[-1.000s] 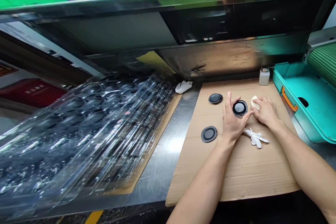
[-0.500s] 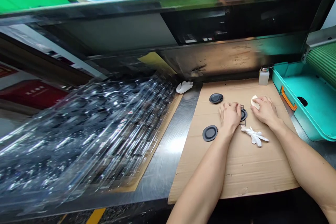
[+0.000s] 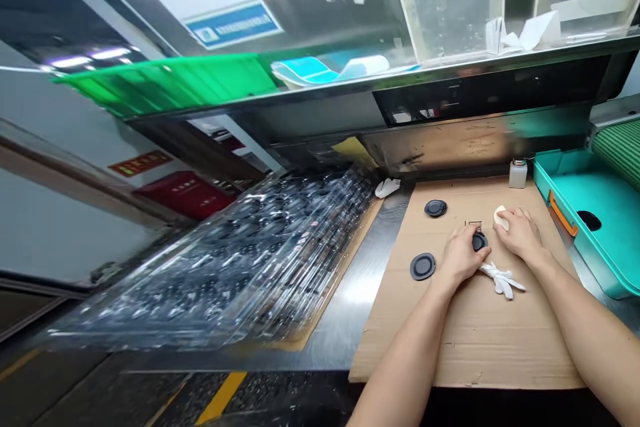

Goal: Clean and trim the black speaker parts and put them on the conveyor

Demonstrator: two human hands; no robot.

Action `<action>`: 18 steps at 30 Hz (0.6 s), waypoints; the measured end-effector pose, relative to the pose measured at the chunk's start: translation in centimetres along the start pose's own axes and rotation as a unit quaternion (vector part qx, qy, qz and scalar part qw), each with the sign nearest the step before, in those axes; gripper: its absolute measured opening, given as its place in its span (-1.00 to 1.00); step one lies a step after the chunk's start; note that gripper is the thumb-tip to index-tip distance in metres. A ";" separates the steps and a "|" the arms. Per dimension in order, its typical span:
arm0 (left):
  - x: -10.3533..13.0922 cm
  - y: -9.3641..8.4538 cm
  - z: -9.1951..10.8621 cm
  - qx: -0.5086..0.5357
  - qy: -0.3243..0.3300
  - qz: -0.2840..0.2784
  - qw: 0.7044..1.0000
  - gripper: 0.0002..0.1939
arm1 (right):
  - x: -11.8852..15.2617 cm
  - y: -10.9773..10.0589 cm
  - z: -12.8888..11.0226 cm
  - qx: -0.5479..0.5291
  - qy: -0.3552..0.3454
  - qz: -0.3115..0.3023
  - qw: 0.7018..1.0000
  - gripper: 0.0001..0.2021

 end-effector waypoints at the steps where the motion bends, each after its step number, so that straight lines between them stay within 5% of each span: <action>1: -0.2 -0.5 -0.1 -0.005 0.005 0.001 1.000 -0.36 | 0.0 0.0 0.0 0.000 0.000 0.000 1.000 -0.69; 6: -3.4 -6.7 -4.1 -0.067 0.006 0.070 0.995 -0.30 | 0.2 0.2 -0.5 -0.005 0.007 -0.013 1.000 -0.73; 9: -6.8 -9.5 -7.8 -0.129 -0.030 0.030 0.991 -0.10 | 0.3 0.4 -0.5 -0.017 0.020 -0.022 0.999 -0.74; 13: -10.1 -9.0 -10.2 -0.151 -0.020 -0.112 0.982 -0.07 | 0.4 0.7 -0.5 -0.030 0.026 -0.022 0.999 -0.75; 18: -11.6 -6.9 -9.7 -0.167 0.000 -0.182 0.969 -0.21 | 0.5 1.0 -0.6 -0.018 0.017 -0.007 1.000 -0.75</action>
Point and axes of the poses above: each hand's wrist, its own x-axis away from the middle knuckle, its own y-axis out of the palm, z = x × y, the point moved 5 cm from there along -x, towards the middle knuckle, and after that the axes turned 3 degrees about -x, right-handed, at the moved point
